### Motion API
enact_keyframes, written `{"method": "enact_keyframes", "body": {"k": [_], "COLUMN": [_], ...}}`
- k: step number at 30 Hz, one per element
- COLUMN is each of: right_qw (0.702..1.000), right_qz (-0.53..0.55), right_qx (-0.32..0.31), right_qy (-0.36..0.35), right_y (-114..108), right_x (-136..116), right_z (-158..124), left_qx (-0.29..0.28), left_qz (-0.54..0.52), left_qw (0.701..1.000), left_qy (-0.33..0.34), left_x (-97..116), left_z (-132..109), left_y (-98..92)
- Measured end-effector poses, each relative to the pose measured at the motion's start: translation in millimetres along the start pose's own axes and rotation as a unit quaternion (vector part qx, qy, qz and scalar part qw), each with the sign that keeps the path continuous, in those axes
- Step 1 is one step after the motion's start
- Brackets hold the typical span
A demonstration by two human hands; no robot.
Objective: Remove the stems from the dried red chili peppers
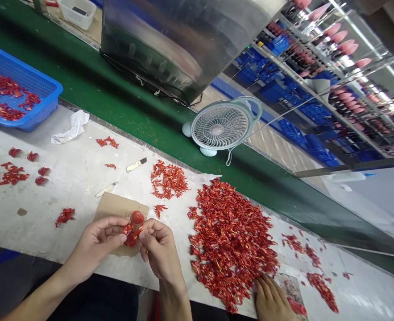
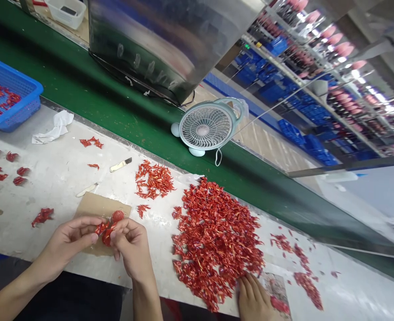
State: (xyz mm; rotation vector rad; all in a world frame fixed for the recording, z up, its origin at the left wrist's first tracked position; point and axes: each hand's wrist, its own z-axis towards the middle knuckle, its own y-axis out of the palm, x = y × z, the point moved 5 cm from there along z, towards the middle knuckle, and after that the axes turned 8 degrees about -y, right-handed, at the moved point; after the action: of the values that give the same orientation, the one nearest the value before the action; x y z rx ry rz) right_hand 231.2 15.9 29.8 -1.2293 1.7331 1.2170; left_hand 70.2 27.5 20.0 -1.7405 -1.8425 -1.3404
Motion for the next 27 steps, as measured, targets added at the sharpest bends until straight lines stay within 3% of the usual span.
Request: {"method": "enact_keyframes", "body": {"k": [9, 16, 27], "right_qw": [0.997, 0.990, 0.990], "right_qz": [-0.069, -0.118, -0.082], "right_qx": [0.004, 0.036, 0.093], "right_qy": [-0.035, -0.064, -0.074], "right_y": [11.8, 12.6, 15.4], "right_x": [-12.8, -17.4, -13.0], "right_z": [-1.6, -7.9, -17.4], "left_qx": [-0.002, 0.036, 0.057], "left_qz": [-0.014, -0.009, 0.086], "left_qw": [1.000, 0.999, 0.991], "left_qy": [-0.007, 0.006, 0.090], "left_x": [2.3, 3.4, 10.2], "left_z": [-4.9, -4.8, -9.9], "left_y": [2.6, 1.6, 2.3]}}
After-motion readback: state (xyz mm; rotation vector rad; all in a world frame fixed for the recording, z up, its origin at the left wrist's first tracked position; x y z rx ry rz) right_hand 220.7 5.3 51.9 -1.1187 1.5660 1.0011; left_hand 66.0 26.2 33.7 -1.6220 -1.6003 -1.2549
